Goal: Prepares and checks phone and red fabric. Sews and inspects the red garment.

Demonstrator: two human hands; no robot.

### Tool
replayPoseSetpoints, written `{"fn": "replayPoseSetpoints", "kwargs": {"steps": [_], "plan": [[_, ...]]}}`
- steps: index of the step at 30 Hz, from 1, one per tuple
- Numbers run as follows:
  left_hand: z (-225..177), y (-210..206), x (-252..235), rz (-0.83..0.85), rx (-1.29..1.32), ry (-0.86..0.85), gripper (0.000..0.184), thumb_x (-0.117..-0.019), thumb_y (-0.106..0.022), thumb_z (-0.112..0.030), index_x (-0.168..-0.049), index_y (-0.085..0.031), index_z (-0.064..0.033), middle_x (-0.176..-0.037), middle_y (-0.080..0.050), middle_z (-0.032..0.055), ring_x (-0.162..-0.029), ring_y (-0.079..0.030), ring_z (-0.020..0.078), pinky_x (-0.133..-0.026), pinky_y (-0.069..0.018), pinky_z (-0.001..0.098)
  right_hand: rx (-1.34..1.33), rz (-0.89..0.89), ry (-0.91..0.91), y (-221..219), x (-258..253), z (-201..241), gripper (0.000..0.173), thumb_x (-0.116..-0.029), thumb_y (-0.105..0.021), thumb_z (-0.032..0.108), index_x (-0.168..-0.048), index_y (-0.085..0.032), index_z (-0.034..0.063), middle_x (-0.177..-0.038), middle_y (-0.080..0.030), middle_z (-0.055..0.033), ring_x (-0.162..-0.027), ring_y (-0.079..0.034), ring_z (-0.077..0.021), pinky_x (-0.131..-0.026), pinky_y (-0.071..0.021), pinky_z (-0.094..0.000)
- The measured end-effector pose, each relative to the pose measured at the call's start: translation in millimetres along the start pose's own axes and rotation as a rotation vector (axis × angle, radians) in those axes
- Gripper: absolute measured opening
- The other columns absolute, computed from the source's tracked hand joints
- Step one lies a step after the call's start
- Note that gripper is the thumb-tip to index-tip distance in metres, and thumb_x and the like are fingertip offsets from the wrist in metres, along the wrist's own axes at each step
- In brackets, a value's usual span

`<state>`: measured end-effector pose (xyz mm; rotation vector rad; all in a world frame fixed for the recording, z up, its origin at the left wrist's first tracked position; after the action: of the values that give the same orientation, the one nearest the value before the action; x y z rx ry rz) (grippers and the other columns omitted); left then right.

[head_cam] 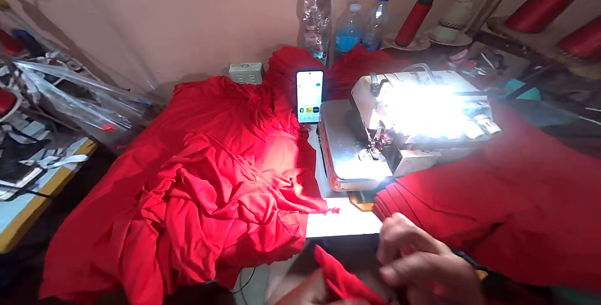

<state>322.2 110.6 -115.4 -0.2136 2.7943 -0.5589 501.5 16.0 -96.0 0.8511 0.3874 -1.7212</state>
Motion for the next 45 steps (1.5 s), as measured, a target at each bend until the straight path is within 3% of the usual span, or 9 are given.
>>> {"fn": "replayPoseSetpoints", "kwargs": {"steps": [7, 12, 18, 22, 26, 33, 37, 41, 45], "plan": [[-11, 5, -2, -0.230, 0.073, 0.067, 0.022, -0.1056, -0.053, -0.028, -0.116, -0.072, -0.0305, -0.111, -0.074, -0.0168, -0.104, -0.066, -0.0068, -0.095, -0.0533, 0.0177, 0.278, 0.046, -0.034, -17, 13, 14, 0.015, -0.0987, -0.065, 0.008, -0.112, -0.072, 0.0074, -0.128, -0.066, -0.0102, -0.106, -0.064, -0.0033, -0.089, -0.0501, -0.0112], [-11, 7, -1, -0.279, 0.045, 0.072, 0.019, -0.1048, -0.055, -0.029, -0.114, -0.071, -0.0293, -0.108, -0.075, -0.0136, -0.101, -0.068, -0.0035, -0.094, -0.0555, 0.0205, 0.270, 0.008, 0.067, -12, 11, 3, 0.010, -0.1019, -0.062, 0.010, -0.103, -0.070, 0.0034, -0.107, -0.073, -0.0078, -0.104, -0.068, -0.0068, -0.092, -0.0542, -0.0160], [2, 21, -12, -0.733, -0.450, -0.220, 0.012, -0.0935, -0.069, -0.015, -0.084, -0.076, -0.0178, -0.076, -0.070, -0.0180, -0.067, -0.060, -0.0120, -0.062, -0.0503, 0.0087, 0.208, 0.011, 0.017, -11, 11, -4, 0.012, -0.1004, -0.065, 0.018, -0.096, -0.065, 0.0069, -0.084, -0.062, -0.0029, -0.083, -0.063, -0.0028, -0.076, -0.0515, -0.0110], [-9, 13, -6, -0.539, -0.656, -0.210, 0.011, -0.0923, -0.072, -0.016, -0.092, -0.077, -0.0061, -0.089, -0.076, -0.0102, -0.085, -0.066, -0.0109, -0.078, -0.0546, 0.0108, 0.197, 0.050, -0.032, -11, 11, -16, 0.013, -0.0962, -0.069, 0.024, -0.091, -0.072, 0.0126, -0.079, -0.063, 0.0016, -0.091, -0.058, -0.0055, -0.091, -0.0414, -0.0180], [-19, 8, -3, -0.280, -0.699, -0.167, 0.014, -0.0921, -0.071, -0.008, -0.091, -0.074, 0.0051, -0.090, -0.077, 0.0027, -0.091, -0.068, -0.0069, -0.086, -0.0537, 0.0121, 0.031, 0.108, -0.101, -9, 8, -16, 0.018, -0.0897, -0.077, 0.022, -0.082, -0.065, 0.0105, -0.117, -0.070, 0.0000, -0.126, -0.056, -0.0084, -0.108, -0.0455, -0.0231], [-24, 15, -4, -0.051, -0.688, -0.163, 0.019, -0.0978, -0.067, -0.012, -0.091, -0.069, 0.0053, -0.084, -0.072, 0.0066, -0.084, -0.066, -0.0036, -0.079, -0.0515, 0.0115, -0.004, 0.226, -0.217, -7, 11, -10, 0.030, -0.0889, -0.075, 0.020, -0.110, -0.064, 0.0018, -0.088, -0.064, -0.0049, -0.081, -0.058, 0.0009, -0.074, -0.0459, -0.0087], [-33, 27, 2, 0.181, -0.824, -0.112, 0.031, -0.1060, -0.054, -0.025, -0.102, -0.063, 0.0048, -0.073, -0.064, 0.0124, -0.068, -0.063, 0.0072, -0.064, -0.0502, 0.0181, 0.179, 0.227, -0.064, -3, 11, -7, 0.021, -0.0963, -0.067, 0.024, -0.082, -0.063, 0.0085, -0.079, -0.060, -0.0015, -0.091, -0.055, -0.0095, -0.087, -0.0389, -0.0188], [-31, 19, 30, -0.062, -0.451, -0.241, 0.039, -0.1000, -0.066, -0.033, -0.129, -0.067, -0.0079, -0.114, -0.073, 0.0036, -0.103, -0.070, 0.0053, -0.093, -0.0567, 0.0232, 0.063, 0.192, 0.003, 14, 8, 5, 0.028, -0.1050, -0.056, 0.032, -0.085, -0.060, 0.0127, -0.112, -0.067, 0.0030, -0.123, -0.053, -0.0090, -0.110, -0.0368, -0.0262], [-23, 37, 12, 0.126, -0.518, -0.338, 0.031, -0.0985, -0.062, -0.043, -0.092, -0.066, -0.0127, -0.104, -0.069, 0.0008, -0.120, -0.058, 0.0135, -0.110, -0.0386, 0.0307, -0.381, 0.161, -0.023, 12, 11, 12, 0.026, -0.1073, -0.052, 0.031, -0.093, -0.056, 0.0098, -0.090, -0.057, 0.0004, -0.098, -0.055, -0.0042, -0.091, -0.0415, -0.0200]]}}
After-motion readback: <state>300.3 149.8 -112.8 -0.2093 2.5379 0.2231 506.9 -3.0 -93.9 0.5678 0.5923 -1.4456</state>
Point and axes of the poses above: each hand's wrist, its own x-axis away from the middle knuckle, its own y-axis out of the back of the hand, z = x × y, the point moved 1 cm from there along -x, towards the middle knuckle
